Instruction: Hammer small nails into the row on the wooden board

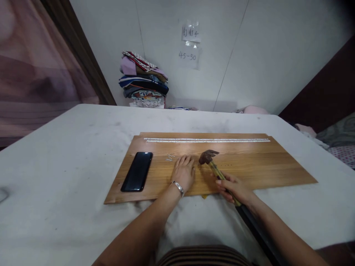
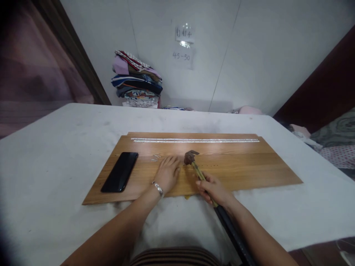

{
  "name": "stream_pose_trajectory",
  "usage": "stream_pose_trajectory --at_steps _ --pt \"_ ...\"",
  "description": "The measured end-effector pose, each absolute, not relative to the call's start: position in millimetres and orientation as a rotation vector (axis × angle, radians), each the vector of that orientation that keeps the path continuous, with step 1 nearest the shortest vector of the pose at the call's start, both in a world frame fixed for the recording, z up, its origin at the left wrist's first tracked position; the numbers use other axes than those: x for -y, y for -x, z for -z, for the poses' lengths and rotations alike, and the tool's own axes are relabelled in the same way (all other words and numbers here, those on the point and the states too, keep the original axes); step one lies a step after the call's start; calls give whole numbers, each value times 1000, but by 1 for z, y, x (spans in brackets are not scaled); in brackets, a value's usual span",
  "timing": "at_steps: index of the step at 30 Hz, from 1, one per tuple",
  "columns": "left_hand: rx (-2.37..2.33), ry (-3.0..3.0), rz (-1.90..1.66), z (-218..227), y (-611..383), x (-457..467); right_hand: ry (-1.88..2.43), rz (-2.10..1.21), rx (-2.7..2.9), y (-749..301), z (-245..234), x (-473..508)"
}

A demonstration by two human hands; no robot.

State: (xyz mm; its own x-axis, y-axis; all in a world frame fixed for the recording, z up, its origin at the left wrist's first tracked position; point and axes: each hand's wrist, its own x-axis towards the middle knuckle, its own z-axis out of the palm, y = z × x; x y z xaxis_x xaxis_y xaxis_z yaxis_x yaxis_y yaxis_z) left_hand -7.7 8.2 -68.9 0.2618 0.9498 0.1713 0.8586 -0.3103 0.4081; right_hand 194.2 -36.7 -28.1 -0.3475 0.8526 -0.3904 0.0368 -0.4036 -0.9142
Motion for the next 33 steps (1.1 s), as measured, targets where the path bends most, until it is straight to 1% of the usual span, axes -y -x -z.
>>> stream_pose_trajectory --at_steps 33 --pt "-1699 -2311 -570 74 7 -10 1267 -1810 1192 -196 27 37"
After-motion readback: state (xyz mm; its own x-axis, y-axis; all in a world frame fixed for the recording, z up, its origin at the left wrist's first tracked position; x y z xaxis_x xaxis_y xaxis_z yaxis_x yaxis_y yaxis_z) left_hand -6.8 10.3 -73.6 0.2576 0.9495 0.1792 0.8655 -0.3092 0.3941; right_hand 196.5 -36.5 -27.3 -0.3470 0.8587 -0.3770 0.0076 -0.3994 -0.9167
